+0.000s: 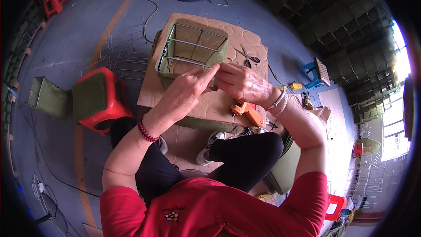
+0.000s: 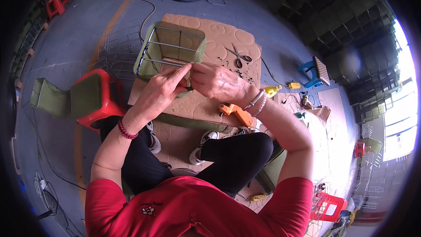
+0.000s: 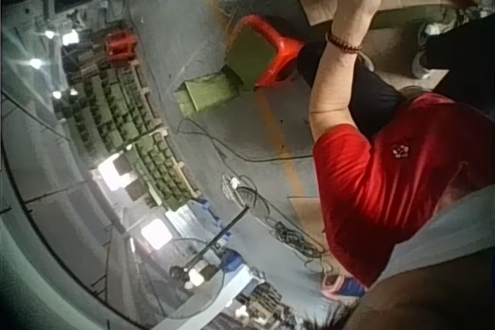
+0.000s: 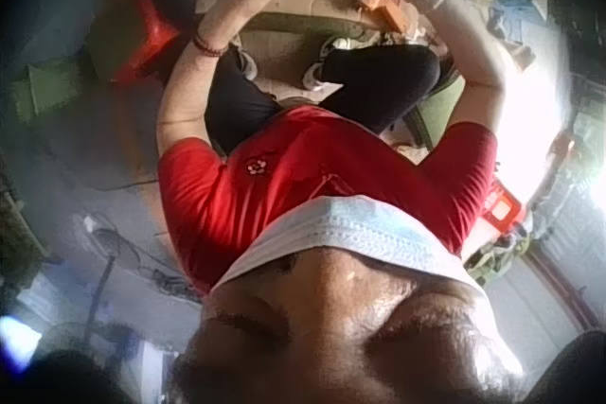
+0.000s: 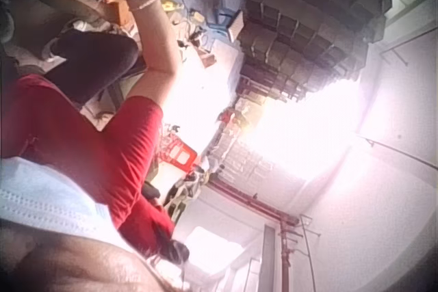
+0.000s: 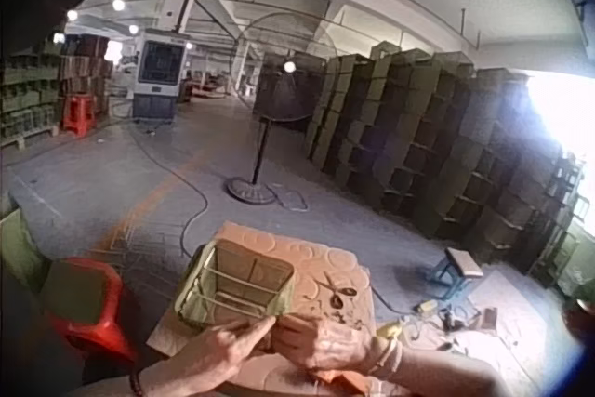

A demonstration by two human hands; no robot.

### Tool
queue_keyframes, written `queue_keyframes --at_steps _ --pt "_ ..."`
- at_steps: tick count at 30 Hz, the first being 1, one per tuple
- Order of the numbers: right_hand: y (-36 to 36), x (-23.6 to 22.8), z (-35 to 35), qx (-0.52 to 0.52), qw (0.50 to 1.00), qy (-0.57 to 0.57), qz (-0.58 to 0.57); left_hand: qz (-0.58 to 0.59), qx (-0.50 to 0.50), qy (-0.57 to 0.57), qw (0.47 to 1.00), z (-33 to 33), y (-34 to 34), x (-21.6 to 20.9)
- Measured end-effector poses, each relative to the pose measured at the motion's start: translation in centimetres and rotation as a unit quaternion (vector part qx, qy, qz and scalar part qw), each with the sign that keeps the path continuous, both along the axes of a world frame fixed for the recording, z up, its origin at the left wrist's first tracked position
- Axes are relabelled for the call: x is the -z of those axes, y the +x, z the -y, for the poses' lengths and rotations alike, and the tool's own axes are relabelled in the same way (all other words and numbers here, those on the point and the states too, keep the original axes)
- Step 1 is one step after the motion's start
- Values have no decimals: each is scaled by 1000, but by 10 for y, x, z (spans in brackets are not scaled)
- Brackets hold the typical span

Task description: The recorder is using a hot glue gun to attach green fabric coverings to wire frame bins.

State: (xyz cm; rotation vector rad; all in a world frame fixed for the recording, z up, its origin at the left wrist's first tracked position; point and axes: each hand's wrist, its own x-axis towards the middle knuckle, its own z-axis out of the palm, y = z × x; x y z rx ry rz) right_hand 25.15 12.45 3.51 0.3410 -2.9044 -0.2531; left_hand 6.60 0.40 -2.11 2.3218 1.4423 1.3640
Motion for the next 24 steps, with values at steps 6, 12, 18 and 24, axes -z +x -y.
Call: queue_keyframes --at_steps 6,12,18,24 --pt "-6 -15 -3 -13 997 14 79 38 15 -77 996 4 -3 -3" --pt "34 25 -12 143 961 -111 -208 35 6 -75 997 7 1 -1" --pt "18 27 -4 141 974 -70 -161 13 -6 -35 999 14 -5 -1" --pt "12 14 -8 129 988 -20 -85 -30 -6 -50 998 16 -2 -2"
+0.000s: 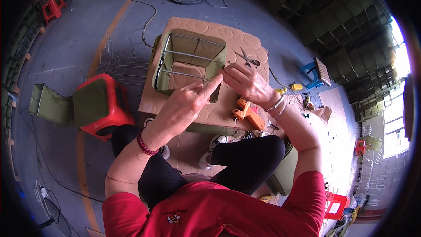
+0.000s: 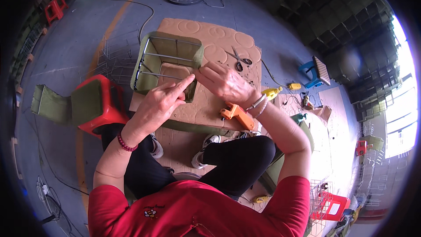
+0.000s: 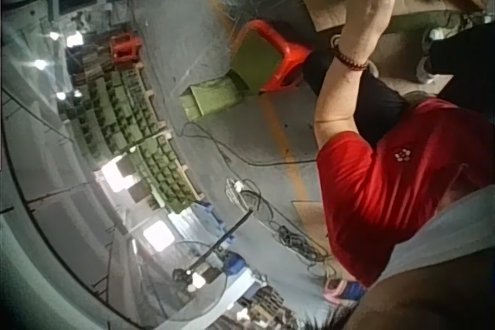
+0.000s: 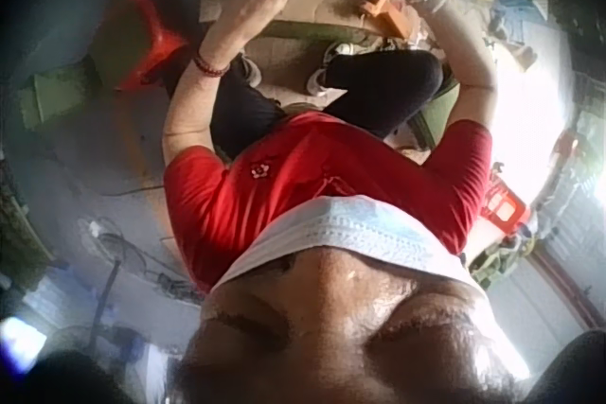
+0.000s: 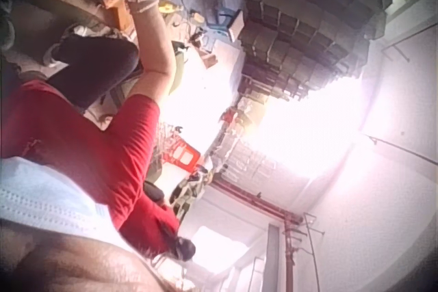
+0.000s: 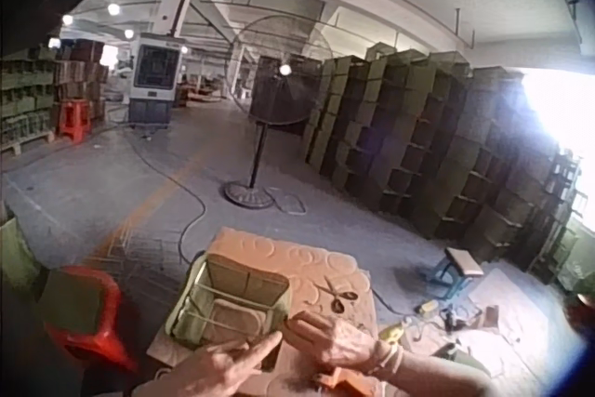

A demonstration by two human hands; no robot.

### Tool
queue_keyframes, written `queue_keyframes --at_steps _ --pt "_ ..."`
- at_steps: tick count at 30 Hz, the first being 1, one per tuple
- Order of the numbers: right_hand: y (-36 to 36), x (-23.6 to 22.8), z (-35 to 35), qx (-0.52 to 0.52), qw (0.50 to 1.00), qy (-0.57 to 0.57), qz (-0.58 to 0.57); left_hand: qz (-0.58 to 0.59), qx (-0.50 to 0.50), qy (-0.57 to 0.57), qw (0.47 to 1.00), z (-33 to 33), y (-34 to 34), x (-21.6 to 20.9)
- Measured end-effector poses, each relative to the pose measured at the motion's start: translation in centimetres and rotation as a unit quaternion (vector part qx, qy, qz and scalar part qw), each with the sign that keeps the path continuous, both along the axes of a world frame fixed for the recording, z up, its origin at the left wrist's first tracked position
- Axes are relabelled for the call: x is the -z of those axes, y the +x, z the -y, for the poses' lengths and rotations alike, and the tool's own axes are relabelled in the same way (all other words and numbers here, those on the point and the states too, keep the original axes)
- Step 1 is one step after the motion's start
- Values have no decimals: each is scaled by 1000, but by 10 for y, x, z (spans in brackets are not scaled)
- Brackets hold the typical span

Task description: The recorder is using a hot glue gun to attach green fabric coverings to wire frame bins.

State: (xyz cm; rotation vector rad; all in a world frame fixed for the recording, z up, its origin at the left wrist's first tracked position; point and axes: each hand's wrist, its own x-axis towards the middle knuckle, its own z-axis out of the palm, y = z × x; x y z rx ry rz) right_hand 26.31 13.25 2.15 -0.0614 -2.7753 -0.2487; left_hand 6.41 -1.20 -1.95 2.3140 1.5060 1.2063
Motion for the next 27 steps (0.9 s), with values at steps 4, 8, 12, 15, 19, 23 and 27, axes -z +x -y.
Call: queue_keyframes --at_steps 4,8,12,15,19,23,27 --pt "-18 -27 -10 -87 991 77 68 -2 14 22 1000 -2 2 -3" --pt "-25 -37 -12 -38 973 126 188 5 16 -28 999 -7 0 -9" --pt "-4 -37 -22 -18 990 -120 74 69 5 -21 997 -11 -2 -1" --pt "11 -22 -14 17 998 -44 -46 52 10 -12 999 -12 1 -3" --pt "-6 -14 -7 -57 998 -34 -24 59 14 -34 998 -6 -2 -7" --pt "-10 -12 -9 -97 991 72 59 52 46 -54 996 -7 1 -8" --pt "-20 -27 -17 -124 971 148 140 68 35 -10 997 -15 1 -1"
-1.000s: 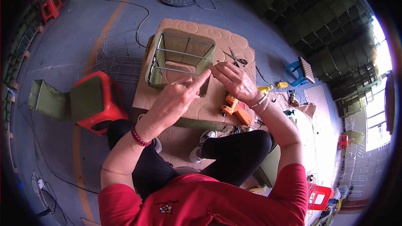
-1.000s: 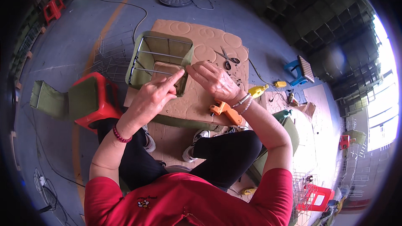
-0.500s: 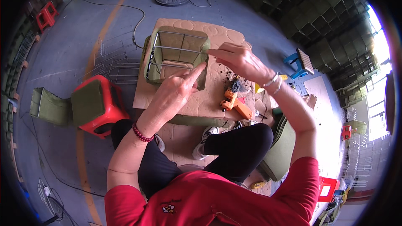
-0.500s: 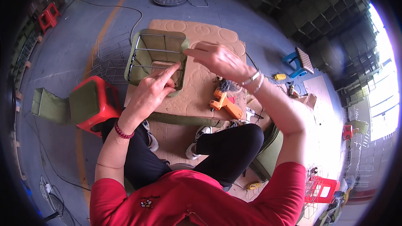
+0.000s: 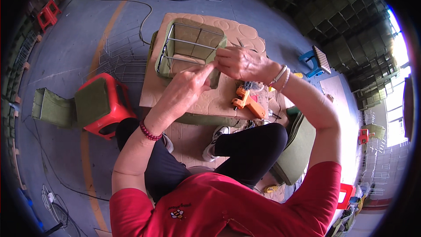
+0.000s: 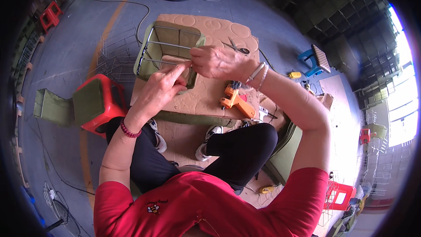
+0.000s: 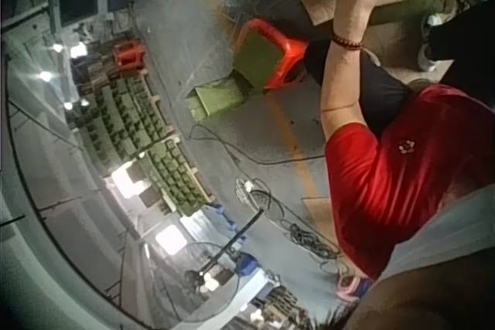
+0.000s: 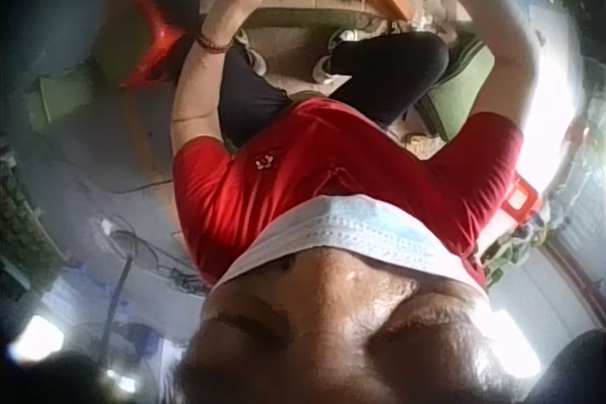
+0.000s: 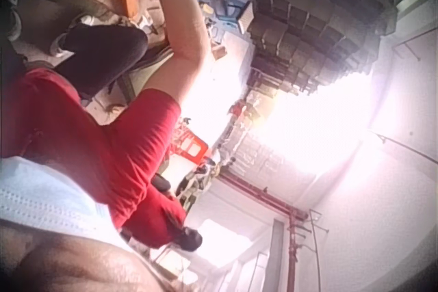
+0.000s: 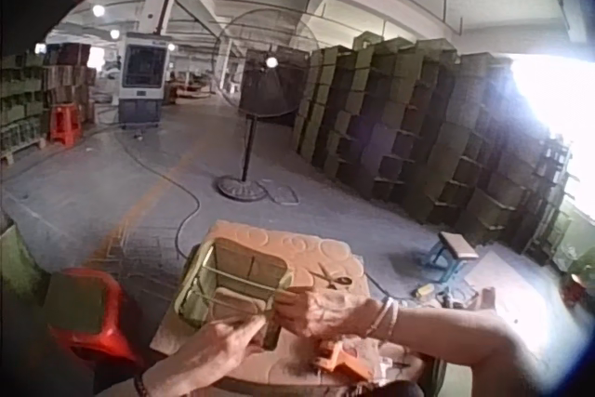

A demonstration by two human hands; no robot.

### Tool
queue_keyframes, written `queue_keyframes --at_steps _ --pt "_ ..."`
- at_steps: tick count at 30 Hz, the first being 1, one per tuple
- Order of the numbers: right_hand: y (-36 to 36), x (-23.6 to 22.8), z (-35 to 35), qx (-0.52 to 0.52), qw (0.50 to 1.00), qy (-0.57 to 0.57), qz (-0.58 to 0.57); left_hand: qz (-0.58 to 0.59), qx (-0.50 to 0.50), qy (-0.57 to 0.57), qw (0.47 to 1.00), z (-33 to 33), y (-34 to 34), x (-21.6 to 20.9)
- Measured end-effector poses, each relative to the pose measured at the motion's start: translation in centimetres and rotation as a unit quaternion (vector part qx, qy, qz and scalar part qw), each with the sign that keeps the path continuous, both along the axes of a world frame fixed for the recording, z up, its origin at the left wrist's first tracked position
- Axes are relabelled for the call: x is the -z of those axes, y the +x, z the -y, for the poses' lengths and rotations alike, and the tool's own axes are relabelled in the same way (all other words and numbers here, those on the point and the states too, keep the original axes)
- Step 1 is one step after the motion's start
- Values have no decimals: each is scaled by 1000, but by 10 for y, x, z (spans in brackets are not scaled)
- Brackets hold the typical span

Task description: The recorder is using a hot glue gun to attach green fabric coverings to wire frame bins.

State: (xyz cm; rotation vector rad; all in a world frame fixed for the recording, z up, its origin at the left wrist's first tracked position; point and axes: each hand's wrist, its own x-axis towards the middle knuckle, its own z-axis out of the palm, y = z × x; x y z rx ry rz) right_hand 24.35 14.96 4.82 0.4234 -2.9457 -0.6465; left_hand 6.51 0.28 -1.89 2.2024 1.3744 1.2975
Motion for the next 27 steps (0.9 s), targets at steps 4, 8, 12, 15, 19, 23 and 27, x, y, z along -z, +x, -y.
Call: queue_keyframes --at_steps 4,8,12,15,19,23,27 --pt "0 -6 3 28 993 -71 -94 -10 -7 -20 1000 -6 1 1" --pt "28 8 41 23 974 -132 -180 16 -37 -25 999 -8 0 -6" --pt "20 35 74 123 948 -204 -210 31 -33 -16 999 -12 2 -7" --pt "14 54 70 126 939 -189 -258 21 -51 -24 998 -13 -1 -5" --pt "7 59 65 129 932 -185 -282 43 -154 160 974 -10 -11 -12" --pt "8 59 62 146 927 -197 -282 -21 -173 286 942 0 -23 -3" --pt "10 55 59 158 923 -223 -269 -118 -108 263 951 10 -14 17"
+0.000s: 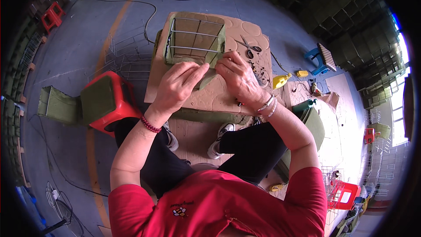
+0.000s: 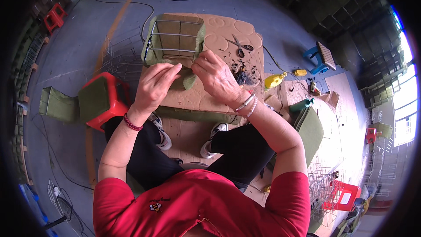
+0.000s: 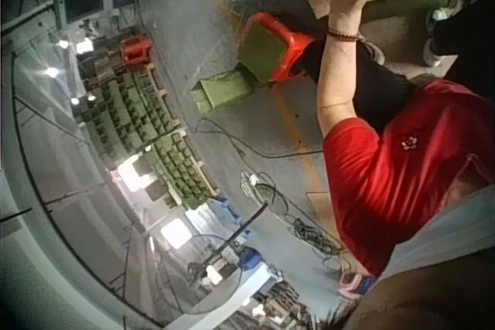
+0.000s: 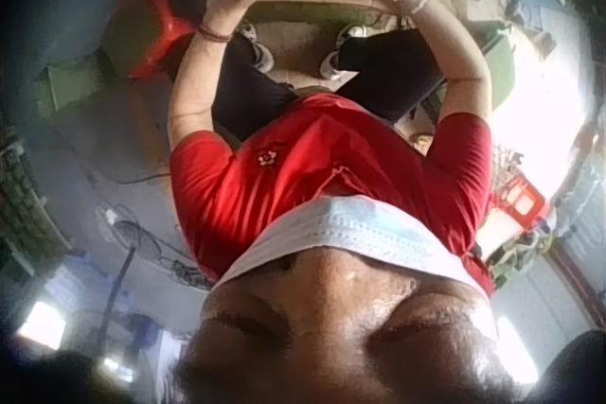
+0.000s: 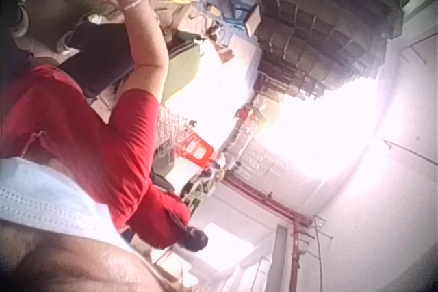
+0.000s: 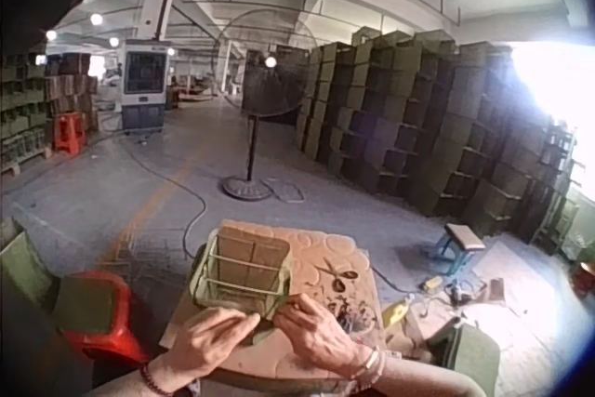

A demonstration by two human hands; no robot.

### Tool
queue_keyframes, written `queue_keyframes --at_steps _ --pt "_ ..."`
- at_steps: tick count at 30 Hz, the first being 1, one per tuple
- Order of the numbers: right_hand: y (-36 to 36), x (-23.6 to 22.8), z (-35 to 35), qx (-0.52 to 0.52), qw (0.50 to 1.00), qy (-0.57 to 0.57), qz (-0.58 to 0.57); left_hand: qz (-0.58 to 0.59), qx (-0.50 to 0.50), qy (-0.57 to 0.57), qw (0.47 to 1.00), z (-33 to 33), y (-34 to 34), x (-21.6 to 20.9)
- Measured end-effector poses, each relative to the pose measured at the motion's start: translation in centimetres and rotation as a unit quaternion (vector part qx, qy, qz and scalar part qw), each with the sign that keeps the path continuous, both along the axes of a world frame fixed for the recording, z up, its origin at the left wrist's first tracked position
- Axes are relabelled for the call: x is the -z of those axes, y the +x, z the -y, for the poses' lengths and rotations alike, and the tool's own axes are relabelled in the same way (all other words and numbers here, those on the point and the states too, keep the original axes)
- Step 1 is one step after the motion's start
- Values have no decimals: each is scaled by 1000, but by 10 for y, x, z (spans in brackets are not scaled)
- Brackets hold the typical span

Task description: The recorder is using a hot glue gun to attach green fabric coverings to wire frame bins.

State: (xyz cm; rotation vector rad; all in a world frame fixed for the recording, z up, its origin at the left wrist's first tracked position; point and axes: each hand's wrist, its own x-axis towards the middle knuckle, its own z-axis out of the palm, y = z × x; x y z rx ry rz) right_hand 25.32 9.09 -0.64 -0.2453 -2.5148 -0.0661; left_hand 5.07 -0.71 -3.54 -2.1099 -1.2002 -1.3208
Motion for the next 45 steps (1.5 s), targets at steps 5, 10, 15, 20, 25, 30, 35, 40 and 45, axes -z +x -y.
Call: queue_keyframes --at_steps 5,10,15,20,25,30,35,40,45 --pt "0 -3 -6 4 1000 3 4 -63 -17 -32 997 -8 1 -3" --pt "2 -8 -5 14 999 -21 34 -54 11 -90 994 -17 2 -11" --pt "-4 -5 2 20 999 38 2 43 49 -144 987 -24 1 -16" --pt "-14 8 11 30 996 83 -14 78 48 -177 980 -24 -1 -18" --pt "-17 10 4 18 998 62 -1 155 -31 11 987 -15 -29 -29" --pt "-10 -1 -6 16 999 36 33 -55 0 29 998 2 -15 -5" --pt "-4 -8 -18 -8 998 30 49 -97 -4 -4 995 -11 -14 -1" --pt "-3 -7 -22 -9 998 28 56 -43 -8 -71 997 -20 -9 -4" --pt "-4 -15 -35 -52 994 10 92 75 45 -154 984 -27 -6 -24"
